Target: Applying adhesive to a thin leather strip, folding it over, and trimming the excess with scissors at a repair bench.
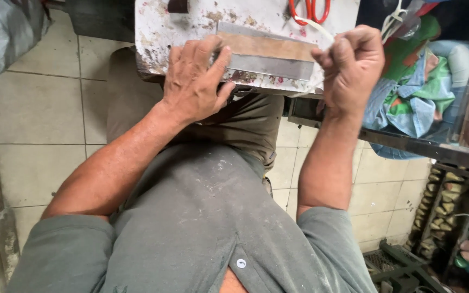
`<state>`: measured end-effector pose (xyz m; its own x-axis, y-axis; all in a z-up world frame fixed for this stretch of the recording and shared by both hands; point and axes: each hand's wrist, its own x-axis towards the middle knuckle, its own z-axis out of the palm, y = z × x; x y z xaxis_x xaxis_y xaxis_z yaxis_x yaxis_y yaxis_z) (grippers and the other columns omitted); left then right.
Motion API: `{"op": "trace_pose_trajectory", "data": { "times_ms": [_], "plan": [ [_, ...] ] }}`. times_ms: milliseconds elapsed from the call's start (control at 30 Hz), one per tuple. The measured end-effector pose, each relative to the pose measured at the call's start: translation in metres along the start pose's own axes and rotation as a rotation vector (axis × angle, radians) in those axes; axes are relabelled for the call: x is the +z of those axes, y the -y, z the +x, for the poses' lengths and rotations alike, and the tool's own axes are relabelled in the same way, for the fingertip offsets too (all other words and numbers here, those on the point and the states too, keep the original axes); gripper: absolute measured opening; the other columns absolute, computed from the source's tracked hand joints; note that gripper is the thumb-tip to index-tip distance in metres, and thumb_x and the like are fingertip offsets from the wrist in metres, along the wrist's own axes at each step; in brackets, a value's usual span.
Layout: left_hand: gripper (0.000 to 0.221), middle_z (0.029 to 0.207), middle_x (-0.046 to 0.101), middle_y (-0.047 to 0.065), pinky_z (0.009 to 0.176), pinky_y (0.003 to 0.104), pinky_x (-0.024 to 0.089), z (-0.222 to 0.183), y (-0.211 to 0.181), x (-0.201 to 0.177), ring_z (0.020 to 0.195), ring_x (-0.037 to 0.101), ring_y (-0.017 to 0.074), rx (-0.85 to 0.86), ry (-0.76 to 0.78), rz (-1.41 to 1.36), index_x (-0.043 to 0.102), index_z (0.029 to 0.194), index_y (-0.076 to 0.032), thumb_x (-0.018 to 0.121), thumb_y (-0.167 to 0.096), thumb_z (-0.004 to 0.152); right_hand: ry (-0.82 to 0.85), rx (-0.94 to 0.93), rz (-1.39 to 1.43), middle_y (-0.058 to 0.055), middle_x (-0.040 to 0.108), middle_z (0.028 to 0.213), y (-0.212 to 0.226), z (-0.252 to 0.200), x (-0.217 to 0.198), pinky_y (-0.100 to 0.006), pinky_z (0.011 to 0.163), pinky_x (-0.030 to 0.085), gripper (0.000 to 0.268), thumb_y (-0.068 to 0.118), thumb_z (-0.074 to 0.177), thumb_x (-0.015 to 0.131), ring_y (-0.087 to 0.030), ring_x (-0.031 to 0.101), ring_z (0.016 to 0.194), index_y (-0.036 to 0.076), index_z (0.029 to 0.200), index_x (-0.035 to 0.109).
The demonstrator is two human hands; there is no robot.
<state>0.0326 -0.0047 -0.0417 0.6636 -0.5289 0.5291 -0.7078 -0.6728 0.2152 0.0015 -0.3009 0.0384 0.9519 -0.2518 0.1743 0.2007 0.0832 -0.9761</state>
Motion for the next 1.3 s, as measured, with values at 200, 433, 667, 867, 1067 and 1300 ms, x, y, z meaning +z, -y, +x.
{"op": "trace_pose_trajectory", "data": {
  "times_ms": [200,433,667,867,1067,1300],
  "plan": [
    [0.072,0.138,0.041,0.012,0.076,0.039,0.042,0.000,-0.001,-0.011,0.103,0.050,0.0257,-0.066,0.044,-0.156,0.065,0.131,-0.004,0.095,-0.047,0.081,-0.192,0.129,-0.007,-0.003,0.050,0.073,-0.028,-0.006,0.002,-0.041,0.079,0.071,0.019,0.002,0.099,0.069,-0.012,0.058,0.063,0.011,0.095,0.053],
    [0.047,0.128,0.040,0.022,0.064,0.031,0.060,0.012,0.006,-0.037,0.084,0.063,0.0261,-0.288,-0.024,-0.561,0.059,0.129,0.005,0.081,-0.016,0.093,-0.265,0.114,-0.067,-0.001,0.046,0.076,-0.030,-0.011,-0.006,-0.036,0.081,0.071,0.020,-0.005,0.099,0.067,-0.013,0.057,0.064,0.009,0.093,0.054],
    [0.040,0.119,0.060,0.026,0.102,0.052,0.050,0.041,-0.031,-0.020,0.112,0.059,0.0385,0.069,0.012,-0.707,0.054,0.126,0.003,0.075,-0.013,0.096,-0.281,0.156,-0.067,-0.003,0.053,0.072,-0.030,-0.017,-0.002,-0.032,0.079,0.070,0.019,-0.005,0.096,0.071,-0.014,0.061,0.060,0.006,0.090,0.058],
    [0.041,0.122,0.064,0.026,0.107,0.053,0.049,0.045,-0.034,0.008,0.116,0.062,0.0384,0.005,-0.005,-0.678,0.053,0.127,0.005,0.074,-0.004,0.094,-0.356,0.043,-0.018,-0.006,0.059,0.074,-0.030,-0.020,-0.025,-0.034,0.065,0.064,0.019,-0.005,0.098,0.070,-0.016,0.062,0.061,0.008,0.093,0.058],
    [0.024,0.114,0.068,0.023,0.094,0.044,0.051,0.049,-0.036,0.013,0.107,0.060,0.0336,-0.010,-0.073,-0.619,0.064,0.114,0.004,0.072,0.001,0.091,-0.341,0.033,0.003,-0.008,0.065,0.077,-0.031,-0.023,-0.032,-0.034,0.062,0.064,0.016,0.003,0.098,0.073,-0.018,0.067,0.066,0.010,0.095,0.059],
    [0.028,0.104,0.070,0.015,0.081,0.036,0.046,0.052,-0.038,0.013,0.093,0.054,0.0263,0.064,0.041,-0.439,0.063,0.114,0.000,0.075,-0.004,0.089,-0.397,0.064,0.053,-0.009,0.064,0.075,-0.034,-0.019,-0.032,-0.040,0.067,0.069,0.013,0.002,0.097,0.072,-0.021,0.070,0.065,0.009,0.094,0.061]
  ]
}}
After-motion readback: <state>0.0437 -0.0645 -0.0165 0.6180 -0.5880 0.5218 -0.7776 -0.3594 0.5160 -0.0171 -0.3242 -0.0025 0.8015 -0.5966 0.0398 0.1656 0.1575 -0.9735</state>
